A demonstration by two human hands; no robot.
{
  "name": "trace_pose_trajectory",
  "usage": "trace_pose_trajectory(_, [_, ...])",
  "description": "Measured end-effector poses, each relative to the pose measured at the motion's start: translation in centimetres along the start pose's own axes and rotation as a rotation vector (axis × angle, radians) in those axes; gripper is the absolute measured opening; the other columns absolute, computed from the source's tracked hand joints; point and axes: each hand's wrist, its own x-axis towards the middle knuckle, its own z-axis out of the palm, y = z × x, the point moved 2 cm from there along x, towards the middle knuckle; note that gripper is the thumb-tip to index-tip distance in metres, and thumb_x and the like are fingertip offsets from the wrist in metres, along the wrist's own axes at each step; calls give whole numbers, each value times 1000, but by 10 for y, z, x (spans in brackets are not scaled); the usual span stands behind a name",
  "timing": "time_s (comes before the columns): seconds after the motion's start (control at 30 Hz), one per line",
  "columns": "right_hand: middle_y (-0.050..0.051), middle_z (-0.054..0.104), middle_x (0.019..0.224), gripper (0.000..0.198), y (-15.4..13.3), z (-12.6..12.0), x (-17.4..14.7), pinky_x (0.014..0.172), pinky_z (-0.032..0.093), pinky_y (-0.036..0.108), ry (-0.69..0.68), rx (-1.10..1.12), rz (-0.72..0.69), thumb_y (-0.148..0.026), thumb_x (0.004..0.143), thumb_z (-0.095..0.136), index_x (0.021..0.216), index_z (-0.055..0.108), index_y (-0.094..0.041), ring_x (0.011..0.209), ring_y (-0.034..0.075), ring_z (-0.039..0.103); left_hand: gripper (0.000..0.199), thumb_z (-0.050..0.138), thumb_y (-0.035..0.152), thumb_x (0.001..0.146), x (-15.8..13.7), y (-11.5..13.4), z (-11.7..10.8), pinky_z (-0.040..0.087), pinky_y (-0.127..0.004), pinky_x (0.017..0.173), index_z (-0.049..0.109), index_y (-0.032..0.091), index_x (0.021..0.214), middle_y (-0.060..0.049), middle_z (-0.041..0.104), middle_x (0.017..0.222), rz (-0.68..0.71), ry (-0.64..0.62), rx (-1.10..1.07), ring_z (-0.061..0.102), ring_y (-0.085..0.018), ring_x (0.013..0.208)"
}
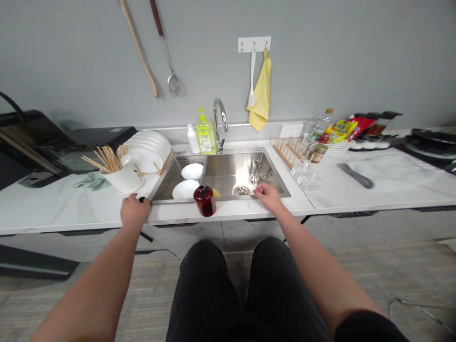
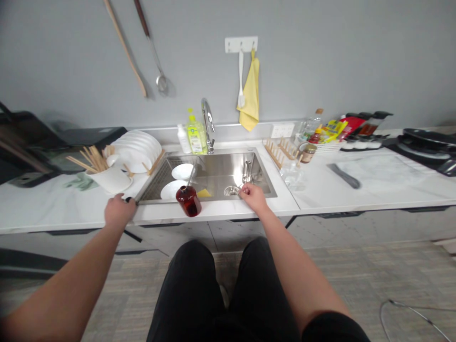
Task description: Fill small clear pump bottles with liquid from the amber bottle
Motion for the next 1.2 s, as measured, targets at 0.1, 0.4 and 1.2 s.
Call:
trace_pose_trajectory(0.1, [-2,64,64,22,1,-1,0,68,41,35,8,1,2,-47,86,75,79,69,-27,63,21,57,59,57,35,104,-1,-1,3,56,-56,106,70,3,152,-33,68,141,49,-10,60,73,-47,122])
trace_pose_trajectory(0.4, [-1,63,63,21,-2,-1,0,67,40,35,-3,3,15,-45,84,77,77,69,-27,63,21,56,48,60,44,102,-7,0,1,56,-49,106,76,7,129,-26,76,126,23,68,-6,71,-38,115])
trace_pose_trajectory(1.2, [-3,63,64,25,-5,-5,2,67,38,32,4,95,37,-50,82,77,77,72,-26,63,19,55,30,69,41,106,-139,194,-5,65,-43,106,71,20,127,-16,82,127,388,78,-1003,81,-27,116])
